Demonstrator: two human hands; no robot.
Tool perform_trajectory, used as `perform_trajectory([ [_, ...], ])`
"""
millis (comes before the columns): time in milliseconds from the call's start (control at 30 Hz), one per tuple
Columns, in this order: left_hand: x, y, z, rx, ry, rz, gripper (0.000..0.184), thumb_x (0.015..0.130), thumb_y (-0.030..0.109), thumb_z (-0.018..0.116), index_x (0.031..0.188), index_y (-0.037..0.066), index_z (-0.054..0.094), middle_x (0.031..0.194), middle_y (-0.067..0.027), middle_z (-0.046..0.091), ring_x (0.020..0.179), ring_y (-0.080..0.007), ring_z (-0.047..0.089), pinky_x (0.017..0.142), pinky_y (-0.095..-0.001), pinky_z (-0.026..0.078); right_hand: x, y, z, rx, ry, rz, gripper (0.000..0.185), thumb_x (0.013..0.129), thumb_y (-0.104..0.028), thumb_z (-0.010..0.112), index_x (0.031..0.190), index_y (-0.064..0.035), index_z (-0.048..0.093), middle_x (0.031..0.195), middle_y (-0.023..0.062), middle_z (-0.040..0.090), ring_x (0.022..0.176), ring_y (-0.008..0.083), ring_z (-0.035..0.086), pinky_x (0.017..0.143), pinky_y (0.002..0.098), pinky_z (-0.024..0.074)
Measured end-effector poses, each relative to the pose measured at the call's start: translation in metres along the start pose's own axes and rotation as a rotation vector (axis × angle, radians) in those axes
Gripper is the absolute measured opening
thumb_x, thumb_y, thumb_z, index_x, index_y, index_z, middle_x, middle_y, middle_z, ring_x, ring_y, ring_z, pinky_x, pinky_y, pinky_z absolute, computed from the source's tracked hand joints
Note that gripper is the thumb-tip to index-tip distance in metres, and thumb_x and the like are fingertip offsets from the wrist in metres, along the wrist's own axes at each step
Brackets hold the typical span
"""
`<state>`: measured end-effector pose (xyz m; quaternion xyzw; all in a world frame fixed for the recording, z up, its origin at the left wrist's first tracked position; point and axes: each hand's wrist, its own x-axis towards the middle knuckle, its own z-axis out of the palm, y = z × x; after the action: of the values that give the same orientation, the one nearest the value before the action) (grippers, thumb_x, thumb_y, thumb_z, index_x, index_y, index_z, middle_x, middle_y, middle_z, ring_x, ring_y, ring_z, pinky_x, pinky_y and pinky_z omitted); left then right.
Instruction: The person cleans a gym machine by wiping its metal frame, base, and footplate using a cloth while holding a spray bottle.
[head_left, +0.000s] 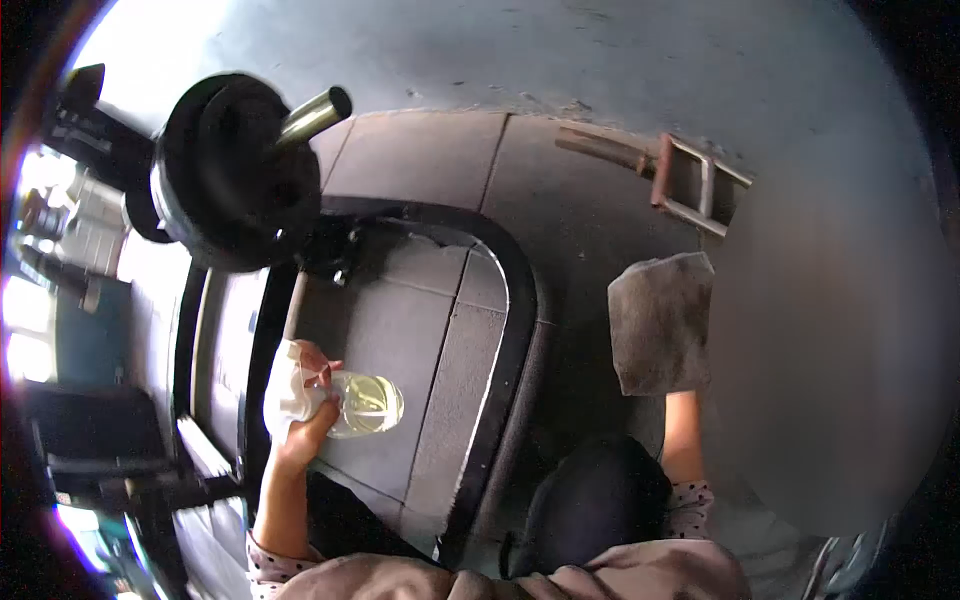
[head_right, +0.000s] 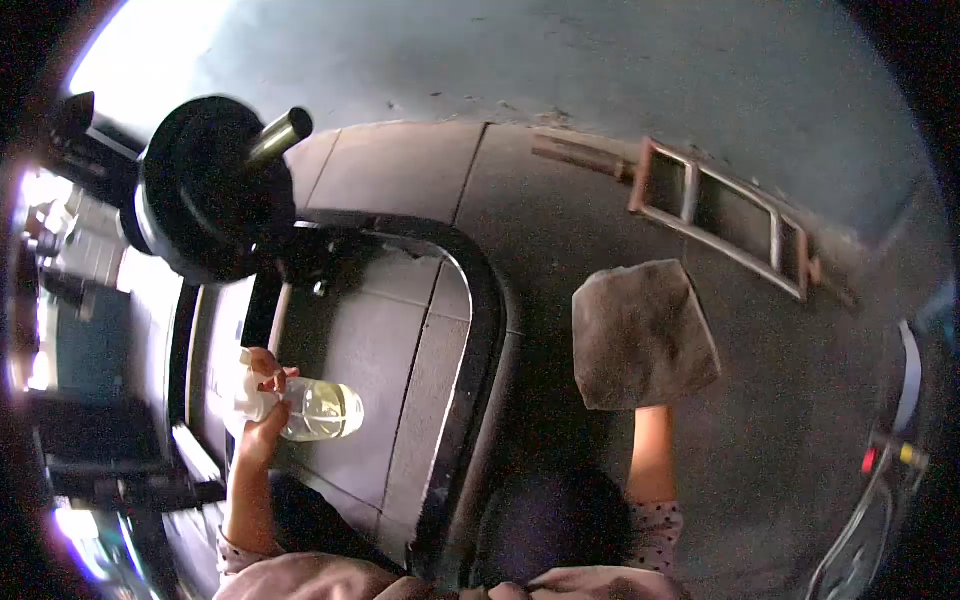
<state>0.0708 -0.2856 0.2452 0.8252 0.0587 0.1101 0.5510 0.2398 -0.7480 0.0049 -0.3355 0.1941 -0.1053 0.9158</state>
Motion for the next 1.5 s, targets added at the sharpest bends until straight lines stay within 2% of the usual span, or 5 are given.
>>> perform_trajectory([
  [100,-0.022,0.02,0.01,0.054,0.174,-0.246,0.047,0.066,-0.012,0.053,0.11,0.006,0.051,0.107,-0.0061,0.044,0.09,-0.0154,0.049,0.098,-0.0453,0.045,0.013,0.025,-0.009,-0.008,-0.004,0.115,0.054,0.099,-0.041,0.04,0.136,-0.0021,0.045,0.134,0.0123,0.05,0.123,0.0285,0.047,0.107,0.0428,0.0358],
  [367,-0.059,0.057,0.031,0.104,0.371,-0.288,0.058,0.072,-0.006,0.054,0.127,0.008,0.046,0.11,-0.0027,0.047,0.095,-0.0156,0.051,0.101,-0.0462,0.043,0.028,0.048,-0.031,-0.053,0.02,0.287,0.054,0.099,-0.041,0.04,0.138,-0.0023,0.043,0.137,0.0126,0.046,0.126,0.0289,0.043,0.108,0.0435,0.0327],
  [833,-0.031,0.165,0.02,0.214,0.542,-0.348,0.039,0.073,-0.002,0.053,0.11,0.008,0.046,0.098,-0.0026,0.044,0.093,-0.0149,0.047,0.103,-0.0477,0.041,0.028,0.044,-0.04,-0.178,-0.008,0.424,0.056,0.099,-0.04,0.041,0.14,-0.0027,0.039,0.142,0.013,0.041,0.131,0.0297,0.037,0.111,0.0447,0.0272],
  [1033,-0.029,0.134,0.013,0.21,0.464,-0.039,0.049,0.069,-0.01,0.052,0.114,0.009,0.044,0.108,-0.0057,0.042,0.088,-0.0144,0.047,0.099,-0.0489,0.044,0.025,0.045,-0.037,-0.2,-0.012,0.431,0.057,0.099,-0.04,0.041,0.141,-0.0028,0.037,0.144,0.0132,0.038,0.133,0.03,0.034,0.112,0.0452,0.0248],
  [1500,-0.166,0.012,0.031,0.113,0.485,-0.142,0.034,0.067,0.0,0.062,0.1,0.002,0.056,0.095,-0.0095,0.052,0.087,-0.02,0.054,0.08,-0.0311,0.045,-0.001,0.038,-0.029,-0.269,-0.251,0.418,0.059,0.099,-0.039,0.042,0.144,-0.0031,0.033,0.149,0.0136,0.032,0.138,0.0308,0.028,0.115,0.0464,0.0194],
])
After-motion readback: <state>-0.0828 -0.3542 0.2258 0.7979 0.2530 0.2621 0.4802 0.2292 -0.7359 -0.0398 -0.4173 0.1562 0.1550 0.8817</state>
